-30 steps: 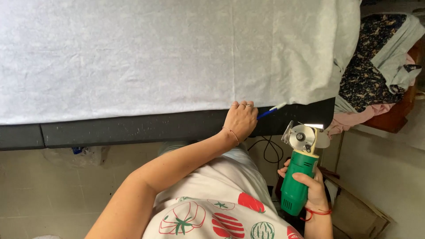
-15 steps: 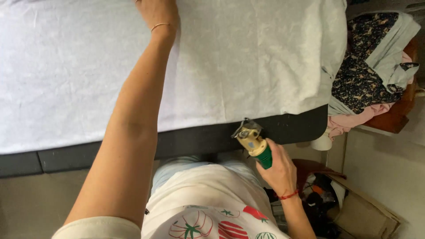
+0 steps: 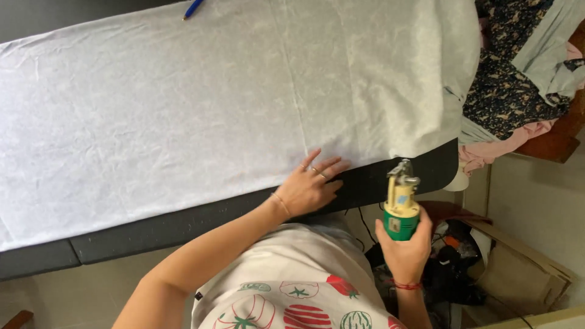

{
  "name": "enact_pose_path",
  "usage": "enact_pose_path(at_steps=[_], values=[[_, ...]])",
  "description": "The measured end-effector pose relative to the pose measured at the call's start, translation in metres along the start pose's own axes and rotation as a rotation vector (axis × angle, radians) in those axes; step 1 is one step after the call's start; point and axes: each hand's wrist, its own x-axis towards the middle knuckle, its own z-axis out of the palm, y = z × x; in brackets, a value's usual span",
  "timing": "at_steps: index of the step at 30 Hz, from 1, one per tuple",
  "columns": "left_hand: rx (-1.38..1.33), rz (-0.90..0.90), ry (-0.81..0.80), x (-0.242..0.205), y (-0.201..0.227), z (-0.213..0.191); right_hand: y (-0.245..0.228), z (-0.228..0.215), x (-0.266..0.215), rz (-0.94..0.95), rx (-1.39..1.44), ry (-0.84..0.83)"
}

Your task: The person traces a pattern onto a piece of fabric using a pen and paper template. They then pick up a green rotary cutter, apply glue to the blade area, and proceed to cut the fabric along the marked lines.

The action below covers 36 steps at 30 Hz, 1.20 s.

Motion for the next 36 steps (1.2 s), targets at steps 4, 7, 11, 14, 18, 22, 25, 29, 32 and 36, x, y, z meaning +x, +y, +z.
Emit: enact_pose_path(at_steps=[4, 7, 11, 14, 18, 22, 25, 29, 32, 36], values=[[0.26, -0.187, -0.185, 0.02, 0.034, 0.023, 0.013, -0.014, 0.008, 0.112, 0.098, 0.014], [0.493, -0.325, -0.288, 0.037, 0.043, 0.024, 0.011, -0.02, 0.011, 0.266, 0.128, 0.038], [0.391, -0.352, -0.136, 0.045, 0.05, 0.025, 0.021, -0.021, 0.009, 0.206, 0.187, 0.055], [0.348, -0.307, -0.12, 0.043, 0.054, 0.026, 0.026, -0.024, 0.007, 0.168, 0.18, 0.031], [0.221, -0.269, -0.211, 0.041, 0.048, 0.031, 0.035, -0.028, 0.009, 0.059, 0.108, 0.015], [0.043, -0.185, -0.302, 0.038, 0.038, 0.033, 0.037, -0.031, 0.013, -0.01, 0.134, 0.004], [-0.643, -0.16, -0.256, 0.031, 0.022, 0.027, 0.034, -0.035, 0.014, -0.003, 0.151, -0.022], [0.091, -0.427, 0.095, 0.011, -0.02, 0.009, 0.033, -0.034, 0.013, -0.05, 0.118, -0.07], [0.468, -0.576, -0.069, -0.004, -0.026, -0.006, 0.029, -0.034, 0.013, -0.103, 0.103, -0.123], [0.427, -0.391, -0.217, -0.024, -0.013, -0.007, 0.016, -0.028, 0.017, -0.291, 0.124, -0.169]])
